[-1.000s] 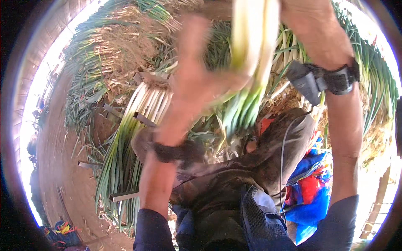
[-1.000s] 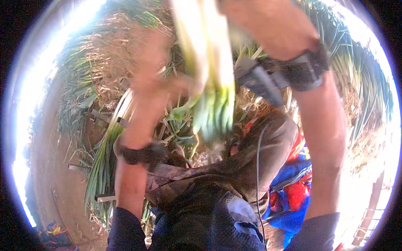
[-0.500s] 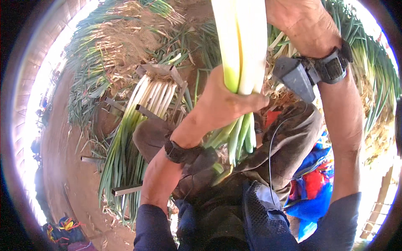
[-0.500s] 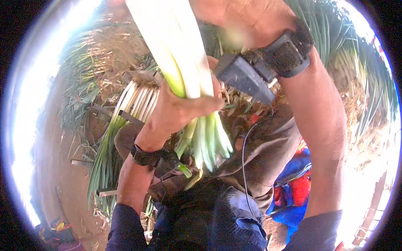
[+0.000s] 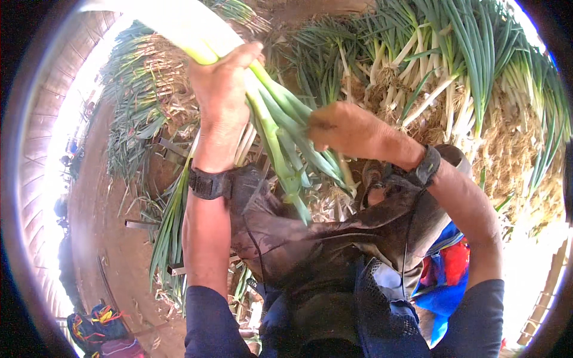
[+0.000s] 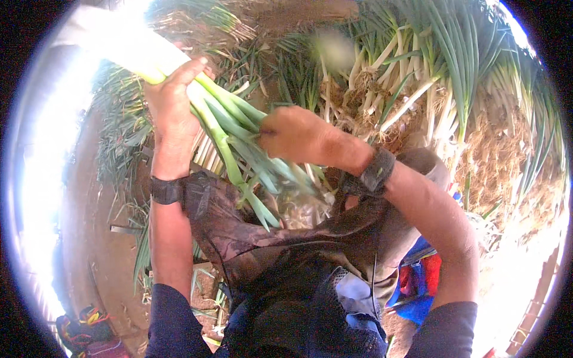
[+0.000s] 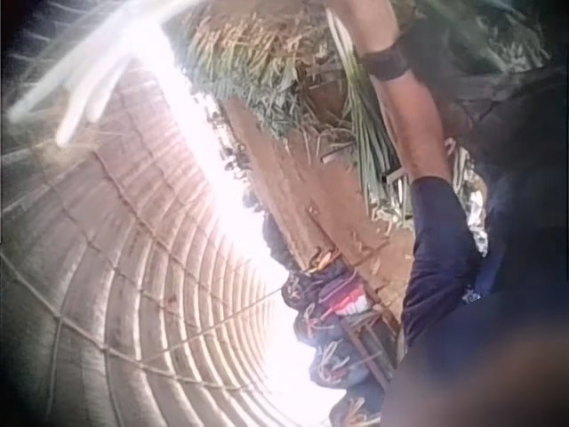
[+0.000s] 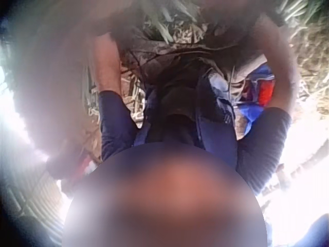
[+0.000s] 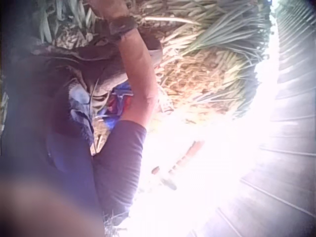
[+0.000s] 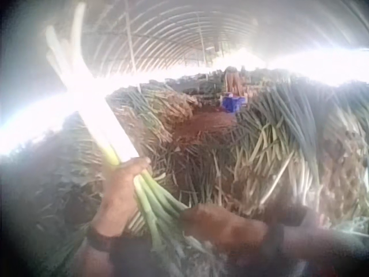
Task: The person sits on the ground and uses a handheld knife to trim the roots and lower stems of green onions. The trimmed onions are placed into a metal rack, and the discarded root ends are left on the ground.
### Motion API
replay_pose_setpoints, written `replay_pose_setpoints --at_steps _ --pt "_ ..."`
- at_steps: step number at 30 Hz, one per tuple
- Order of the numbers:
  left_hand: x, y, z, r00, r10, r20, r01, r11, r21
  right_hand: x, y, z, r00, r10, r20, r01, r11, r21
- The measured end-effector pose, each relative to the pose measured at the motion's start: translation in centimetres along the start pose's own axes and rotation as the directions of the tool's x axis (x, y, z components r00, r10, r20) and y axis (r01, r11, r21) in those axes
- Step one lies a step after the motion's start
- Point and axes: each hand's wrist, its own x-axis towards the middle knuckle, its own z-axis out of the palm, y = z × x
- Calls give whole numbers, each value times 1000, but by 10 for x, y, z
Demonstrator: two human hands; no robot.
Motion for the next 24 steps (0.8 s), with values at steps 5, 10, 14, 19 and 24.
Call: replay_pose_setpoints --at_steps 5,10,14,19,24 --pt "-1 12 -13 990 117 -79 -121 992 -41 17 23 1 988 156 -17 -152 918 -366" --pt "15 73 -64 947 289 -138 -276 955 106 25 61 -26 970 229 -77 -230 778 -585" --pt "34 142 -120 879 376 -291 -353 926 131 43 91 -45 953 -141 -270 -23 851 -525" --pt "8 229 -171 662 741 -117 -461 525 716 90 97 -13 985 -75 -157 2 907 -422" --pt "-32 305 -227 702 704 -105 -10 157 988 139 118 36 996 72 46 -57 961 -270"
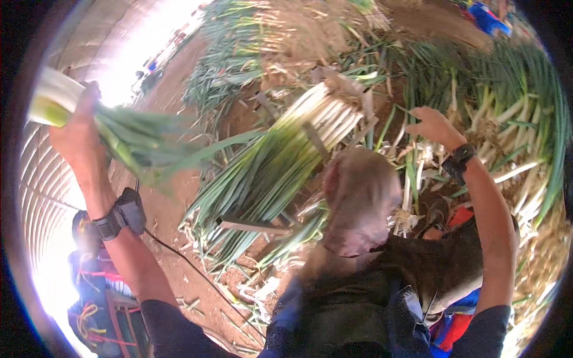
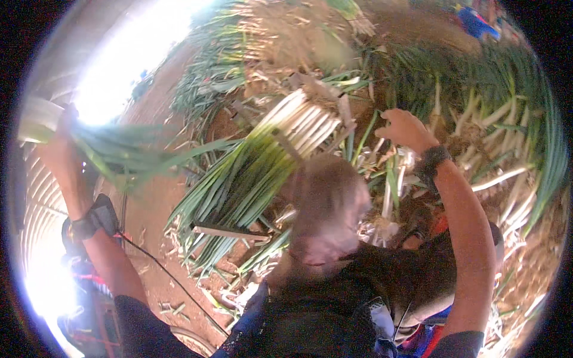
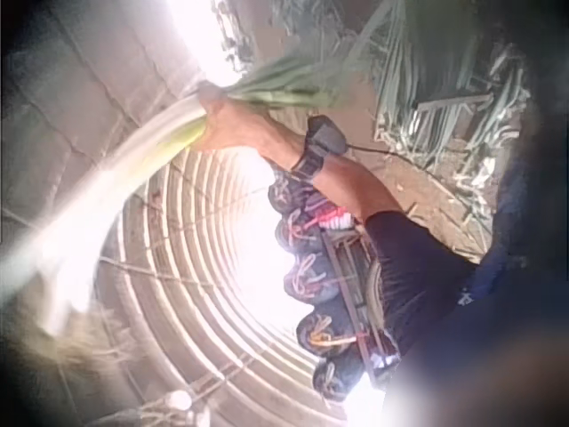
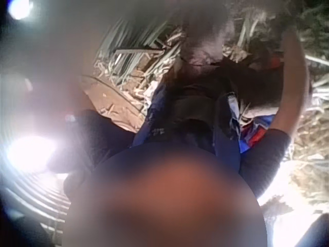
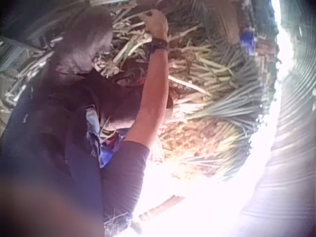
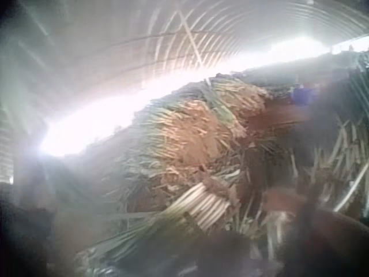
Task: The person sits on the ground and uses a handheld knife to trim the roots and lower stems of green onions. The trimmed onions are placed into a metal rack, and the discarded root ends are left on the ground.
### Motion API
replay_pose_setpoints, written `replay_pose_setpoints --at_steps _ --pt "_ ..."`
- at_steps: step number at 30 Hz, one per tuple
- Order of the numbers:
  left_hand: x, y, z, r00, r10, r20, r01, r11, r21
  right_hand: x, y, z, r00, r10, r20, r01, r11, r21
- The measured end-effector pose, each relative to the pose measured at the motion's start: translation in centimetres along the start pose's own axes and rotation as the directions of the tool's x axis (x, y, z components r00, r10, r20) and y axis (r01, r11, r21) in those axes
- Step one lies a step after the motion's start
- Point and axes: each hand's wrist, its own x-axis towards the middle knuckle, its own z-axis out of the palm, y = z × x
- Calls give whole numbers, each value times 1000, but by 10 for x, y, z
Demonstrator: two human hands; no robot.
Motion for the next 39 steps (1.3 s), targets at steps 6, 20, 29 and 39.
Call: replay_pose_setpoints --at_steps 6,20,29,39 --pt "-27 -109 -7 883 -74 463 -345 567 748 26 40 87 966 80 245 -83 997 -1" --pt "-337 -279 287 259 -222 940 -271 918 291 -102 262 255 882 395 256 -348 914 -210" --pt "-352 -287 348 43 -193 980 -399 896 194 -62 161 343 679 654 333 -599 756 -264" --pt "-226 -84 259 295 -117 948 25 993 115 -61 98 325 868 497 -6 -473 830 295"
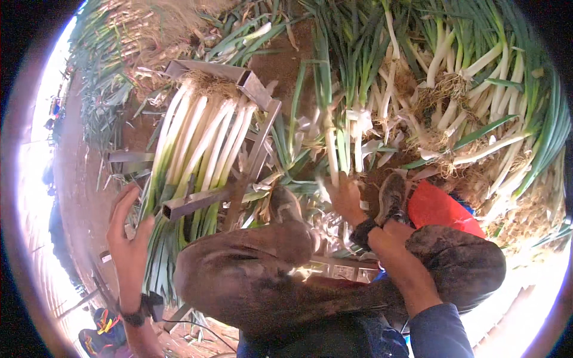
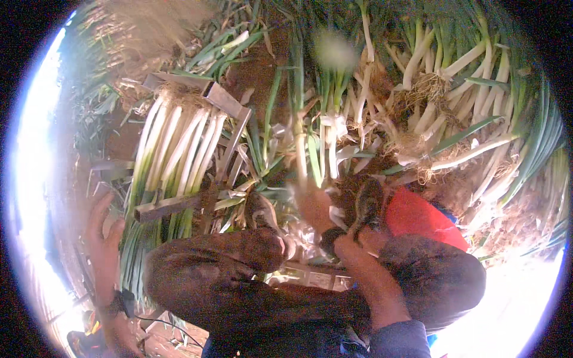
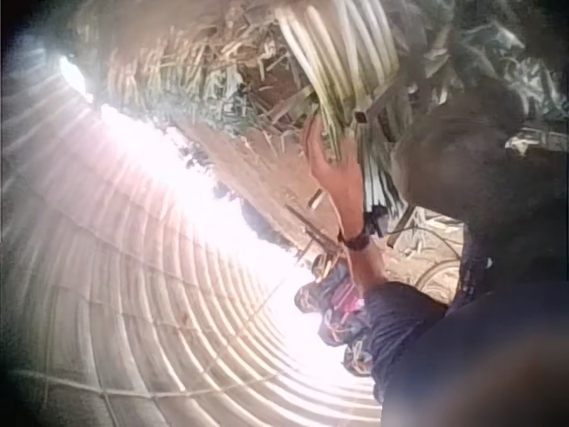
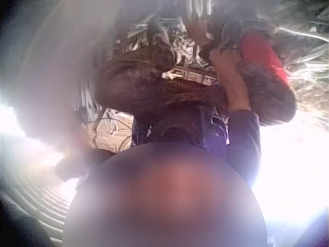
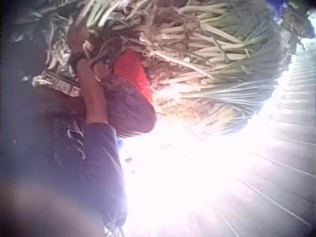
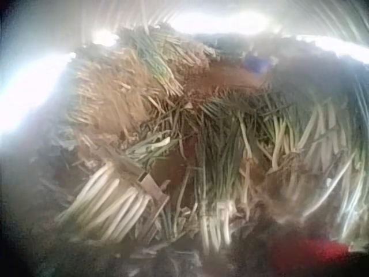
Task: The person sits on the ground and uses a handheld knife to trim the roots and lower stems of green onions. The trimmed onions are placed into a metal rack, and the discarded root ends are left on the ground.
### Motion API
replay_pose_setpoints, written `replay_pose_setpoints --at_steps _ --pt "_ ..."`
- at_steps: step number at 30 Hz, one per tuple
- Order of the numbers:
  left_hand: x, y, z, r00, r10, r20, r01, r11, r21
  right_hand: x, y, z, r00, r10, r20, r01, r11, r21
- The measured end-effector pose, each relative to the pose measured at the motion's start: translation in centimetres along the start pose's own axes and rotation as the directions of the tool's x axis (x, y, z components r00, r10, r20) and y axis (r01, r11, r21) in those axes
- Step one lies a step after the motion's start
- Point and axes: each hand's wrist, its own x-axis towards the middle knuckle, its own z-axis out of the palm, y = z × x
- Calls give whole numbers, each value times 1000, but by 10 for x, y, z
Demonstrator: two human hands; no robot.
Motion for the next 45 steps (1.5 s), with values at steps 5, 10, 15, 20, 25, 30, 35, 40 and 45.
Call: replay_pose_setpoints --at_steps 5,10,15,20,25,30,35,40,45 --pt "-62 108 -13 989 113 93 -91 972 -217 -19 -76 -17 999 18 -46 0 931 364" --pt "-82 161 85 907 276 318 -52 823 -566 -15 -94 -51 958 246 -147 -190 930 315" --pt "-32 174 236 861 -117 495 466 571 -676 -26 -79 -54 946 323 34 -283 770 572" --pt "-3 129 335 771 -194 606 626 406 -666 -28 -50 -32 986 80 148 -153 793 590" --pt "10 106 406 643 -391 658 765 281 -580 15 -18 -41 939 -79 335 9 979 204" --pt "16 119 419 545 -483 685 815 112 -569 42 1 -41 950 263 168 -286 949 132" --pt "13 131 412 543 -611 577 767 81 -636 78 45 -21 831 410 -377 -412 908 79" --pt "17 130 418 500 -634 590 803 84 -590 104 53 10 872 471 -134 -486 866 -119" --pt "14 127 413 533 -593 604 775 55 -630 109 35 -15 892 452 -11 -449 882 -144"
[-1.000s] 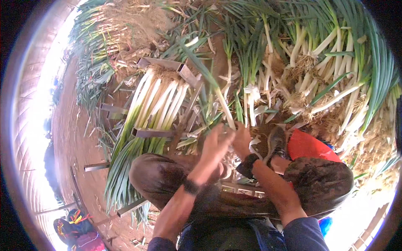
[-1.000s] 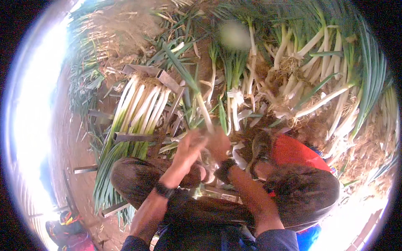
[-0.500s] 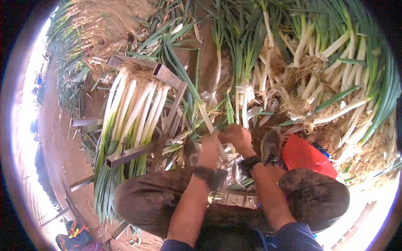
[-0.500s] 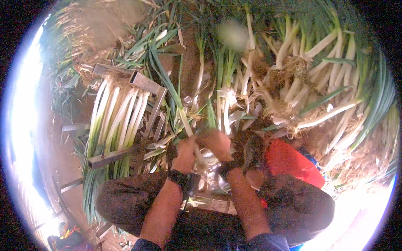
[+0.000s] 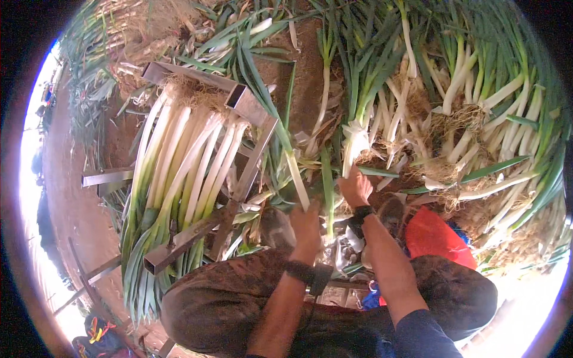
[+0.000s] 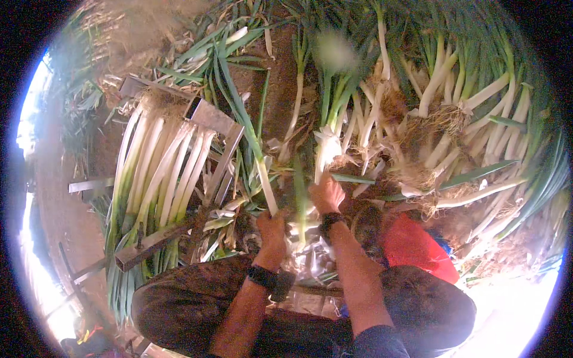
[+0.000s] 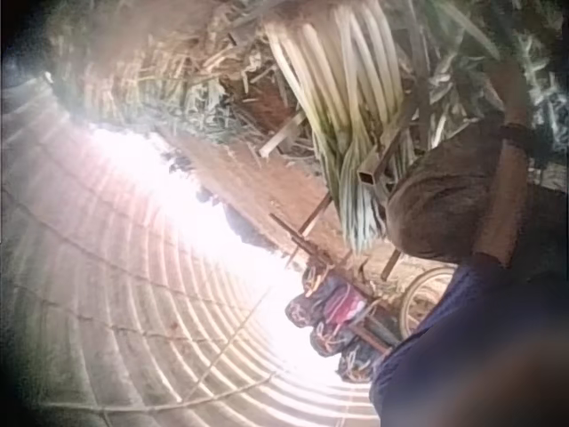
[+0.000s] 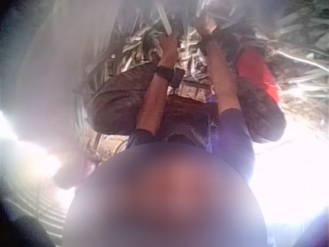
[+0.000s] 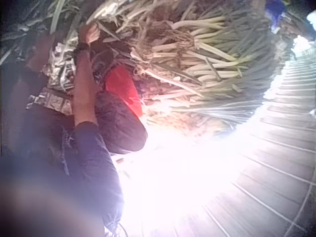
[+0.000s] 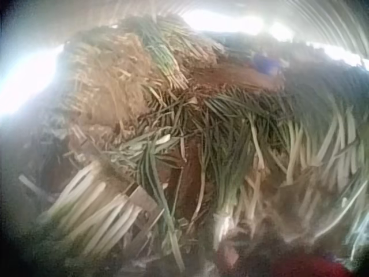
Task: The person sits on the ground and uses a handheld knife to trim the roots and lower stems of green onions. The trimmed onions are placed into a metal rack, and the discarded root ends are left on the ground.
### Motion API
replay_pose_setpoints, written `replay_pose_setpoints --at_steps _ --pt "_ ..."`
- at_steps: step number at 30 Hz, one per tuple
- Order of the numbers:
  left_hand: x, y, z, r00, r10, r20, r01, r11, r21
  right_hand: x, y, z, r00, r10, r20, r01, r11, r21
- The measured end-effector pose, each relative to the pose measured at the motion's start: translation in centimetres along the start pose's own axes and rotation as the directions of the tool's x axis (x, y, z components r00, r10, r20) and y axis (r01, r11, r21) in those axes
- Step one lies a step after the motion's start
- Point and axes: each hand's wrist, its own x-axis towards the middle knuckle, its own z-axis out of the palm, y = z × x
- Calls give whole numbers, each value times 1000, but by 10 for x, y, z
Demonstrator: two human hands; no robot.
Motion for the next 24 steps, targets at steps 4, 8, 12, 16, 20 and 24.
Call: replay_pose_setpoints --at_steps 4,8,12,16,20,24 --pt "-3 3 -3 1000 11 24 -9 996 -83 -24 -4 -48 851 -416 -320 388 909 -150" --pt "1 7 -3 997 -66 38 73 968 -239 -74 -47 -62 856 -515 -40 505 851 -145" --pt "2 8 -9 990 -107 86 132 917 -375 -78 -84 -61 840 -485 -244 533 822 202" --pt "4 3 -16 993 -82 89 107 938 -330 -15 -76 -59 895 -207 396 -241 523 817" --pt "16 1 -12 988 -120 93 142 951 -274 7 -60 -40 949 -209 235 109 920 377" --pt "22 8 -9 976 -88 197 156 918 -365 -31 -61 -28 892 -370 260 392 919 -35"
